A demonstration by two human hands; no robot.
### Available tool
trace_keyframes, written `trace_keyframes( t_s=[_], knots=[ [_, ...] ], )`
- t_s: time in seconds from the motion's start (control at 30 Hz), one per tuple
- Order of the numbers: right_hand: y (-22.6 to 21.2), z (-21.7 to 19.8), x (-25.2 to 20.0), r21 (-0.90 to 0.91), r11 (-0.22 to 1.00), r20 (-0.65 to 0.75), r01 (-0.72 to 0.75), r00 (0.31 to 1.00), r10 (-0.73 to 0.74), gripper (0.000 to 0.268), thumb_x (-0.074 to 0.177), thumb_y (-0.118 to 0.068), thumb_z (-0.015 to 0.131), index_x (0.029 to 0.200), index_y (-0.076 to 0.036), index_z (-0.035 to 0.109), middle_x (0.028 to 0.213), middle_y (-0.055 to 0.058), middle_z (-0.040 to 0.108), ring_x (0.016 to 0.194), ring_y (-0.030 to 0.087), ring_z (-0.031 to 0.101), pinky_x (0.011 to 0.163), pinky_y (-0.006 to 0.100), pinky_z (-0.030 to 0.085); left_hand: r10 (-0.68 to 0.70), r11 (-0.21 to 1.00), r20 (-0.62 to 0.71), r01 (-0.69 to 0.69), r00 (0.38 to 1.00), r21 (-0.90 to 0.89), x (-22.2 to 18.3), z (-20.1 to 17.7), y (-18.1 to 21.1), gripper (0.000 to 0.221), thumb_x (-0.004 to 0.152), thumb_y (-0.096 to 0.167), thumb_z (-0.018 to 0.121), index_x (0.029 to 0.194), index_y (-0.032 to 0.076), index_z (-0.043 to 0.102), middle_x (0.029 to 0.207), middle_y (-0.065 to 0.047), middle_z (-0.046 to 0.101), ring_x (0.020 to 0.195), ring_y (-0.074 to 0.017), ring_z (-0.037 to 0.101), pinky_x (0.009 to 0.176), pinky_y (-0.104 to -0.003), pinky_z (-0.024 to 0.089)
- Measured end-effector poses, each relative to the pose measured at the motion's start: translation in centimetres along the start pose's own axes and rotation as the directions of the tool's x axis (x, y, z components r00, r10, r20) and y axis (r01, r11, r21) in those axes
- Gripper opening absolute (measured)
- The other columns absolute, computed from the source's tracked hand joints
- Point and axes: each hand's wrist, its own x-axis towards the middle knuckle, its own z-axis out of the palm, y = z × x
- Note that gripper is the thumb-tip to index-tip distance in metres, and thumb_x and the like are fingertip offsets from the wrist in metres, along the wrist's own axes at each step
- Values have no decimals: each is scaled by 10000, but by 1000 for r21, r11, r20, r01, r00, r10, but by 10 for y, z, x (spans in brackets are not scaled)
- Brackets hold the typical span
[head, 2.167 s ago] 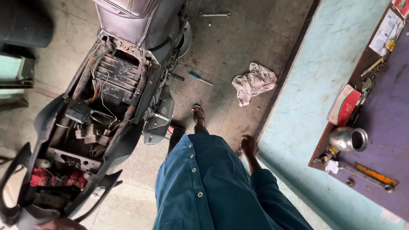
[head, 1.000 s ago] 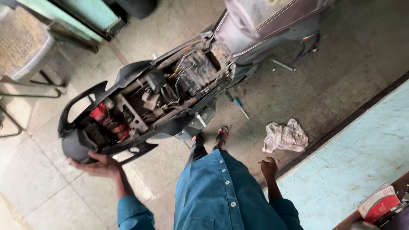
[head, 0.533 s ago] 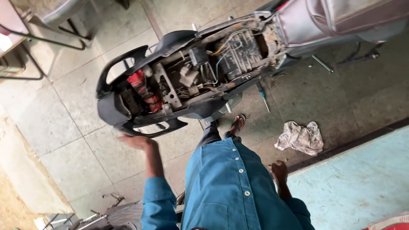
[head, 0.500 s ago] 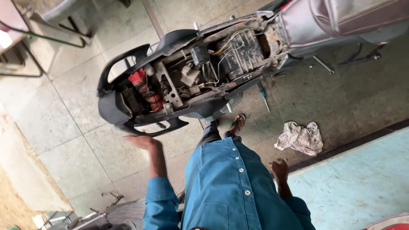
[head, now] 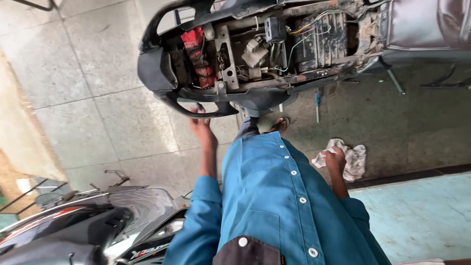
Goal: The recorder is inspecting and repairing the electronic components located under the motorcycle seat.
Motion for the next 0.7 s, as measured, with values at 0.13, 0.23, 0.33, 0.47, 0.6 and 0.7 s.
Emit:
trace_keyframes(
  t_s=[0.13,0.23,0.33,0.47,0.6,0.7],
  knots=[
    [-25,-16,-12,-22,998,16,-67,998,67,554,778,-141,789,1299,-33,636,959,161,752,836,252,748,739,348,569,-340,912,111,356,934,-205,46,-16,-19,287,980,99,556,1263,140,525,1199,-59,646,1100,-256,673,912,-394,535],
    [19,-13,10,-163,985,0,-60,998,61,541,782,-184,812,1284,-46,665,985,179,764,868,260,740,762,370,571,-407,833,451,525,794,-172,56,-18,-30,136,1019,50,580,1153,29,580,1124,-86,638,1078,-239,663,919,-415,550],
    [20,-18,-4,-297,955,-32,-14,999,5,555,755,-197,854,1259,-33,689,1050,187,760,928,287,722,824,406,541,-478,741,537,647,695,-178,52,2,-21,97,1034,87,534,1097,38,590,1093,-73,655,990,-225,663,883,-419,573],
    [53,-22,-15,-267,962,-35,-64,998,56,547,786,-209,819,1272,-10,669,1028,205,758,926,319,725,825,426,553,-321,947,268,314,908,71,101,-51,-19,210,1016,122,516,1096,-25,644,1088,-138,718,933,-215,689,812,-367,554],
    [120,-18,-12,-226,974,-34,25,999,-34,499,844,-229,777,1254,22,644,924,195,751,820,290,714,745,413,556,-172,907,173,224,970,-356,160,-53,95,410,1023,216,515,1383,21,546,1305,-127,636,1182,-266,600,1014,-432,469],
    [128,-15,-9,-64,998,43,7,999,-4,566,846,-180,720,1322,74,547,868,164,774,728,243,718,648,375,560,-181,938,332,264,926,-224,195,11,178,497,1015,296,522,1457,70,500,1414,-109,618,1301,-248,585,1115,-402,446]
  ],
)
